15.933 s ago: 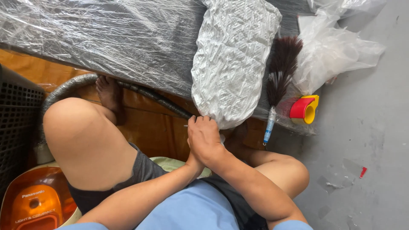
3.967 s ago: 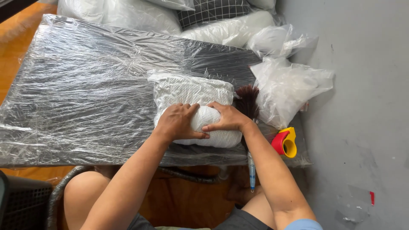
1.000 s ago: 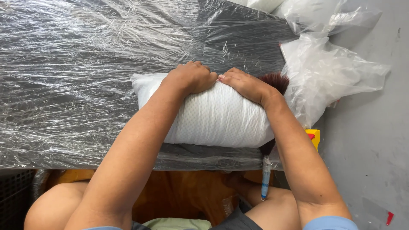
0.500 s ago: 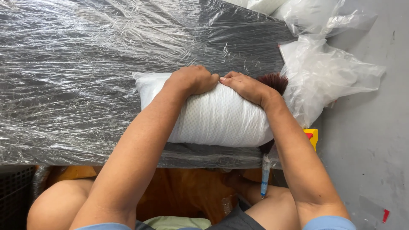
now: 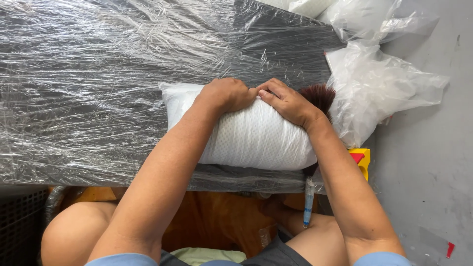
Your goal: The person compresses a white item inside a plastic bag using vacuum suction, ties the bag closed with a string, and kemudian places it inside a black plastic shipping envelope which is then sealed with adhesive tape.
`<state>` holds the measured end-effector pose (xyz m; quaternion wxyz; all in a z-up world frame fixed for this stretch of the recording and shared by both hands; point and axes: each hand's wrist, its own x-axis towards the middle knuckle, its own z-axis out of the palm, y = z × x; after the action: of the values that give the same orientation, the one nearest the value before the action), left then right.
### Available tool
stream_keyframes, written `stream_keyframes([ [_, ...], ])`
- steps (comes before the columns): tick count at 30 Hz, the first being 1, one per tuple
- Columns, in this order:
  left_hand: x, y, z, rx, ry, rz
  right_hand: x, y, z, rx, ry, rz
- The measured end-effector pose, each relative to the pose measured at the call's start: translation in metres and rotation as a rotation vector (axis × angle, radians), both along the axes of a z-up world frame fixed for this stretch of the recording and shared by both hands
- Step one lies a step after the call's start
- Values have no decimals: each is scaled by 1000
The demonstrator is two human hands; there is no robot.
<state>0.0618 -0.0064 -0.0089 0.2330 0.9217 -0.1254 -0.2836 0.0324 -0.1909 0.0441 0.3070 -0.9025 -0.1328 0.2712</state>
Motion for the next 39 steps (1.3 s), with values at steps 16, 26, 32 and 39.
stream_keyframes([
  [16, -26, 7, -11, -216, -163, -82, -24, 16, 19, -172, 105, -89],
  [26, -55, 13, 35, -40, -297, -230, -34, 12, 15, -152, 87, -58],
  [32, -37, -10, -6, -29, -146, -55, -44, 7, 16, -18, 29, -33],
  [39, -39, -8, 0, 11, -112, -40, -30, 5, -1, -131, 140, -91],
])
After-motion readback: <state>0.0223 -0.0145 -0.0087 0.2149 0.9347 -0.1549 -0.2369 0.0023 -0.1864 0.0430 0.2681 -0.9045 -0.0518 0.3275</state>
